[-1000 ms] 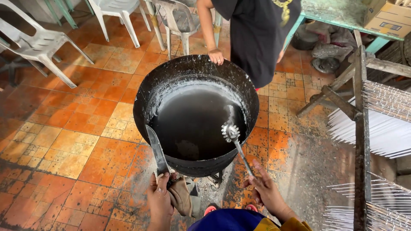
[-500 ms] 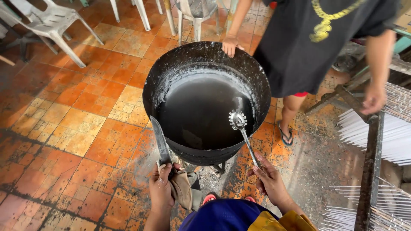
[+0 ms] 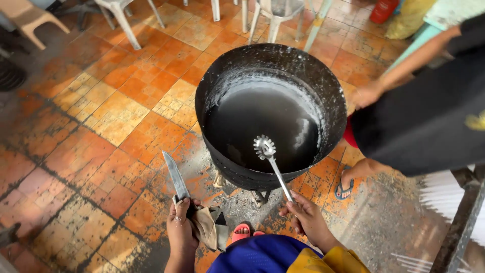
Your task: Scraping the interior of a large pot to remove residue and stirring the liquid contents using a knife and a skimmer.
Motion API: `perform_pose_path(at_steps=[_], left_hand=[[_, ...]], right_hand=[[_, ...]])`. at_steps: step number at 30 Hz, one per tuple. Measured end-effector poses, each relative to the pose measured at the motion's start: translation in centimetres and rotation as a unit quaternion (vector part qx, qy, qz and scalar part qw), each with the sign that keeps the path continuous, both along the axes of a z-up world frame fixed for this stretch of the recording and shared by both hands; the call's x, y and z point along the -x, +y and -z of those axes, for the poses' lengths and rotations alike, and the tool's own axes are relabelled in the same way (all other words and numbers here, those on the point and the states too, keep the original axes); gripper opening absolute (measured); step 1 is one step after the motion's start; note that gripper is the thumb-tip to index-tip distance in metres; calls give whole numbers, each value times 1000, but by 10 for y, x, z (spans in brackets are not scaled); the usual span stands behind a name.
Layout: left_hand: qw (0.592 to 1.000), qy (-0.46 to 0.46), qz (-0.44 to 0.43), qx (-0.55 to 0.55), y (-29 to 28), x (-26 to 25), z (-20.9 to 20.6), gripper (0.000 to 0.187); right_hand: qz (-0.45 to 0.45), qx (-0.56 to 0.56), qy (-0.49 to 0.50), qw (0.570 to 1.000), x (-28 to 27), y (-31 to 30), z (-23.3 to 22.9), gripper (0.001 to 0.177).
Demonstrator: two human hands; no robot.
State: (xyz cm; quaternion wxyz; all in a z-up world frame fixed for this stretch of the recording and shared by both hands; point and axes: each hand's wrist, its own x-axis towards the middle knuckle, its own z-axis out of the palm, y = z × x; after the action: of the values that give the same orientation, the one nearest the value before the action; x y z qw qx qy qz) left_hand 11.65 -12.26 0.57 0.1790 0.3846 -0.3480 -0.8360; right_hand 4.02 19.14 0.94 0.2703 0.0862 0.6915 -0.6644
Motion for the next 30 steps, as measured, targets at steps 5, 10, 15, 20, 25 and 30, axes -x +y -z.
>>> perform_pose_path(at_steps=[5,10,15,20,25,30], left_hand=[[997,-31,-60,31,8,-49,18,21],[978,-41,-203,-2,10,-93,7,9],[955,-78,-283,-42,13,-137,24,5],[943,-73,-325,-22,0,-157,36,10],[947,-31,-319,6,-49,-158,45,13],[965,20,-261,18,-136,-152,25,9]], right_hand=[[3,123,-76,989,20,-6,17,42],[-34,229,-123,965,55,-16,41,42],[-71,292,-141,943,64,-49,34,41],[-177,310,-153,922,58,-98,30,40],[-213,254,-157,930,46,-170,35,41],[-188,206,-136,951,36,-260,49,36]])
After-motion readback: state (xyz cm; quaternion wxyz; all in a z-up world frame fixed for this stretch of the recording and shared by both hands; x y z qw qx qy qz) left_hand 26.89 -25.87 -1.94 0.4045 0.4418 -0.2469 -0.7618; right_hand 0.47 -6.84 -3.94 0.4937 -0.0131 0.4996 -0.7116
